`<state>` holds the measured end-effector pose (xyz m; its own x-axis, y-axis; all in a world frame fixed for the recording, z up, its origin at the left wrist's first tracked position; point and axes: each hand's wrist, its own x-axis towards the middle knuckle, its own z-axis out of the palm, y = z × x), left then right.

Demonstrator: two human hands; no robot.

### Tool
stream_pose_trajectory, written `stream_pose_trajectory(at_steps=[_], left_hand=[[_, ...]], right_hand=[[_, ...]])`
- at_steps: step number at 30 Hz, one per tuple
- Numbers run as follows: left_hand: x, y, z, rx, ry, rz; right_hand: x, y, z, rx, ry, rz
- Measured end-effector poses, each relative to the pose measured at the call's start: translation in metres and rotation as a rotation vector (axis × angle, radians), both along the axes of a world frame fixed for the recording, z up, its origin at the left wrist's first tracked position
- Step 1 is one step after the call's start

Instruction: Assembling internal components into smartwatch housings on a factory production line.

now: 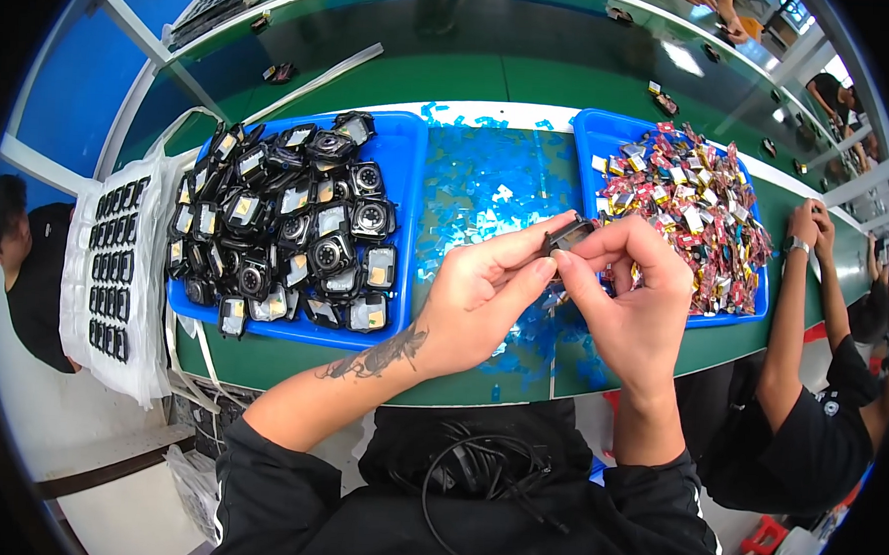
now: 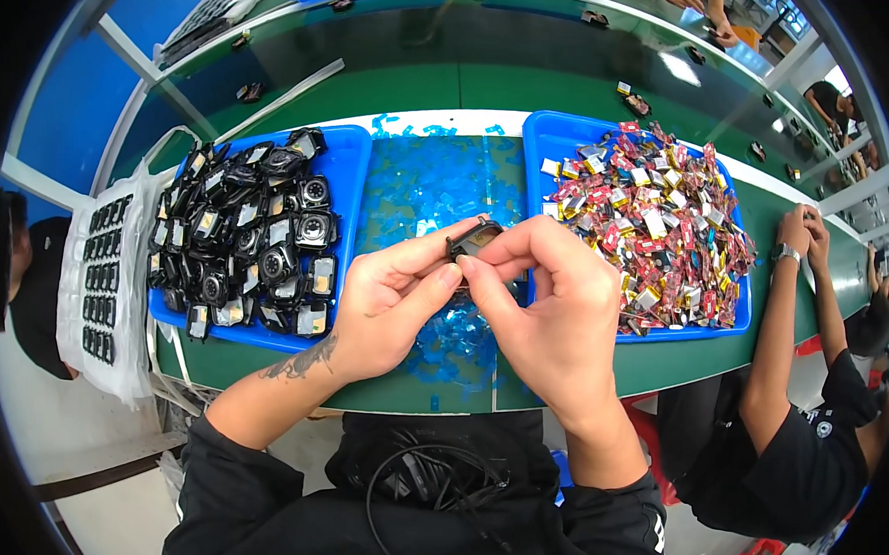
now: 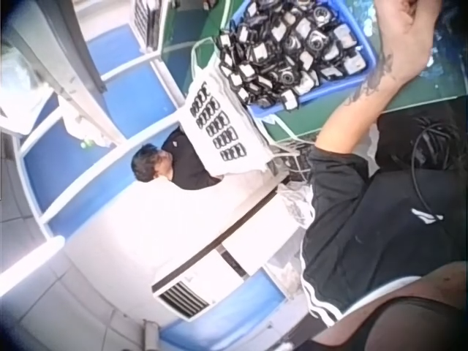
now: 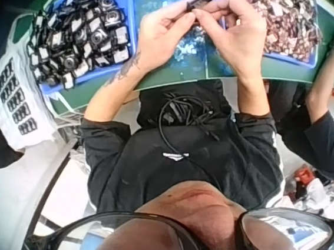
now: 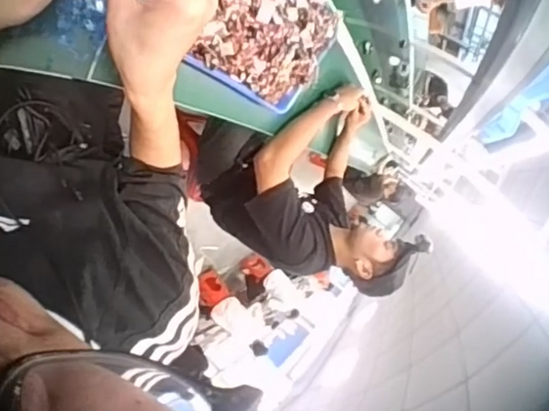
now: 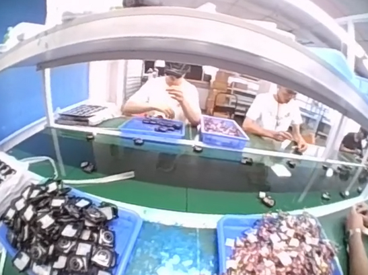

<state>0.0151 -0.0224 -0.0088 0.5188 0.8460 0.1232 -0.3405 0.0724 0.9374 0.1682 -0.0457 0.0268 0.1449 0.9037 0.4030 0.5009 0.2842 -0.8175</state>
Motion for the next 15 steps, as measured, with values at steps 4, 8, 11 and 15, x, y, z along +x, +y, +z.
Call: stream_pose_trajectory(at_steps=[4, 8, 11, 15], left_hand=[[-0.002, 0.003, -0.002, -0.052, -0.044, -0.032], [0.004, 0.005, 0.004, -0.053, -0.145, -0.014], [0.005, 0.002, 0.010, -0.042, -0.283, 0.036], [0.002, 0.002, 0.001, 0.363, -0.098, 0.296]], right_hand=[[0.005, 0.003, -0.002, 0.026, -0.102, 0.001], [0.008, 0.003, -0.033, -0.024, 0.548, 0.102], [-0.006, -0.014, -0.026, -0.259, 0.617, 0.260], [-0.011, -0.009, -0.026, -0.298, 0.690, 0.228]])
